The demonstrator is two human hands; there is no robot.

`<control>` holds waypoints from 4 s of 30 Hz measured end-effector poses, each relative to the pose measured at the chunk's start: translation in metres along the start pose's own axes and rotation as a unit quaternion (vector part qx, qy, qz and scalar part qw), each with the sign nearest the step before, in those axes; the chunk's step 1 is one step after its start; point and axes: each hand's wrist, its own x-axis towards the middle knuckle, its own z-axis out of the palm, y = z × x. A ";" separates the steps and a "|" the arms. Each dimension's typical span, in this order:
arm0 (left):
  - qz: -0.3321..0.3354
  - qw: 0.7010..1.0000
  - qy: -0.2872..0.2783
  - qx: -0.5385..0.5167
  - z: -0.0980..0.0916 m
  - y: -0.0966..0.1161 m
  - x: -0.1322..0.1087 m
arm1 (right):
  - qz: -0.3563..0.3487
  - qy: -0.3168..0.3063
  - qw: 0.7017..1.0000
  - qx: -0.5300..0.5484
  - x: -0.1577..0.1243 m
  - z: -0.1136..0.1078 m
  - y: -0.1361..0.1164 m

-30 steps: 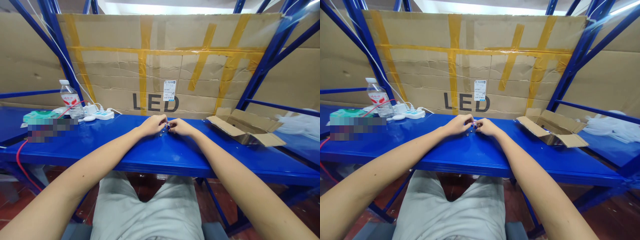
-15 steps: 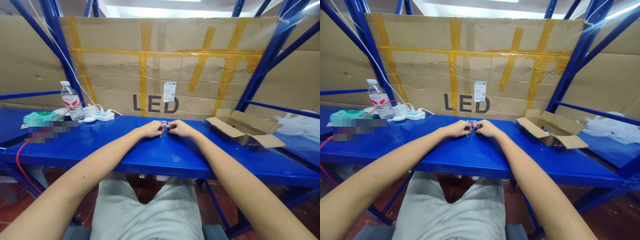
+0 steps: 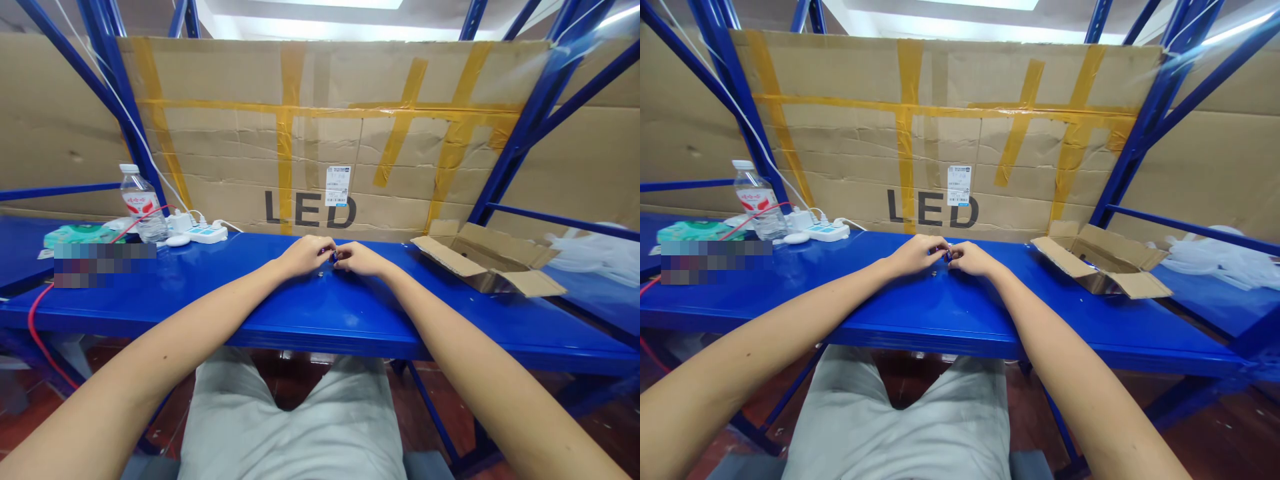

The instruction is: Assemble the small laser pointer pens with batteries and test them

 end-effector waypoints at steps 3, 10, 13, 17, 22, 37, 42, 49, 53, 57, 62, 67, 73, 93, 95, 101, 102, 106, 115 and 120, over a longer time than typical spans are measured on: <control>-0.002 1.000 -0.018 0.000 0.001 0.001 0.000 | 0.010 -0.006 1.000 0.018 -0.001 -0.001 -0.002; -0.044 0.996 -0.073 -0.029 -0.014 -0.003 -0.001 | 0.021 0.005 1.000 0.011 0.000 -0.002 0.001; -0.074 0.976 -0.199 -0.052 -0.021 -0.005 -0.003 | 0.014 0.005 1.000 0.004 -0.001 -0.002 -0.002; -0.079 0.962 -0.250 -0.073 -0.022 -0.004 -0.004 | 0.013 -0.002 1.000 -0.004 -0.003 -0.002 -0.006; -0.075 0.967 -0.228 -0.082 -0.016 -0.008 -0.004 | 0.011 -0.001 1.000 -0.008 -0.001 0.000 -0.002; -0.166 0.959 -0.003 -0.230 -0.003 -0.009 0.001 | -0.061 0.025 0.996 -0.058 0.000 0.007 0.002; -0.182 0.947 0.006 -0.266 -0.006 -0.010 0.002 | -0.098 0.057 0.991 -0.074 0.002 0.007 -0.001; -0.194 0.933 -0.002 -0.304 -0.005 -0.011 0.003 | -0.121 0.101 0.986 -0.056 0.007 0.012 0.003; -0.201 0.925 -0.012 -0.322 -0.007 -0.011 0.003 | -0.118 0.146 0.981 -0.050 0.004 0.016 0.002; -0.200 0.921 -0.033 -0.331 -0.008 -0.010 0.001 | -0.147 0.189 0.966 -0.098 0.003 0.017 0.000; -0.201 0.913 -0.032 -0.354 -0.007 -0.007 -0.001 | -0.155 0.196 0.966 -0.062 0.003 0.016 0.003; -0.196 0.912 -0.015 -0.361 -0.004 -0.004 0.001 | -0.147 0.174 0.972 -0.048 0.002 0.013 0.001; -0.191 0.916 -0.002 -0.352 -0.003 0.000 0.003 | -0.109 0.165 0.976 -0.090 0.003 0.014 -0.002; -0.156 0.950 0.022 -0.269 -0.008 0.005 0.001 | -0.140 0.192 0.966 -0.098 -0.002 0.012 -0.009; -0.153 0.955 0.023 -0.254 -0.008 0.006 0.001 | -0.144 0.193 0.964 -0.111 -0.001 0.013 -0.009; -0.147 0.954 0.010 -0.261 -0.007 0.001 0.002 | -0.155 0.231 0.957 -0.085 0.001 0.016 -0.002; -0.149 0.954 0.007 -0.259 -0.007 0.001 0.002 | -0.150 0.231 0.959 -0.072 0.001 0.016 0.000; -0.150 0.961 0.008 -0.231 -0.007 0.002 0.001 | -0.124 0.203 0.971 -0.015 -0.001 0.012 0.000; -0.104 0.984 0.017 -0.146 -0.006 0.003 0.002 | -0.091 0.130 0.987 -0.022 -0.003 0.008 -0.006; -0.110 0.984 0.013 -0.138 -0.008 0.003 0.002 | -0.105 0.171 0.980 -0.002 0.000 0.014 -0.001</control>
